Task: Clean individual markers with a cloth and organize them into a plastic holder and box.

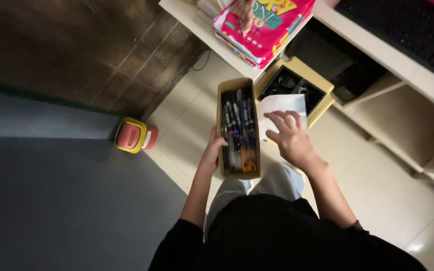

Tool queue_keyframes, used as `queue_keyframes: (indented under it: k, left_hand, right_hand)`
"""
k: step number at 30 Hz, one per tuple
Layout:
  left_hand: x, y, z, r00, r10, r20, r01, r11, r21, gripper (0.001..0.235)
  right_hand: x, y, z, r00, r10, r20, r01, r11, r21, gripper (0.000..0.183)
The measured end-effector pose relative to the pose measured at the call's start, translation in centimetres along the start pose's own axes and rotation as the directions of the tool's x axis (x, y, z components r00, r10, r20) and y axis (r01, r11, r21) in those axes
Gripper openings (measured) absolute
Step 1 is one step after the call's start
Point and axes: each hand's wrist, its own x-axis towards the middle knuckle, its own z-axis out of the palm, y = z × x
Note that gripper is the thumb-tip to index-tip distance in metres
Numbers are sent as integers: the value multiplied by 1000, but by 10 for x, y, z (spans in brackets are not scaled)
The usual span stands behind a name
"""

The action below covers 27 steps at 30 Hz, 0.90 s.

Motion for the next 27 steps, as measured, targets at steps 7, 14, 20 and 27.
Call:
queue_keyframes:
  k: [7, 14, 20, 27]
  left_hand:
    - [74, 75, -34, 982, -18, 186, 5, 997, 74, 93]
    - [210, 108, -16, 918, 25, 397, -66, 994, 89, 85]
    - [330, 131, 41, 865, -45, 500, -86, 968, 236, 82]
    - [468, 115, 84, 799, -124, 588, -98, 938, 331, 66]
  right_hand:
    - [66, -2, 5, 986, 156, -54, -161, 981, -111, 13]
    - [135, 42, -14, 944, 323, -59, -328, 934, -142, 16]
    - [195, 95, -31, 853, 518, -61, -510, 803, -307, 15]
    - [242, 160, -27, 729, 676, -109, -664, 660, -351, 20]
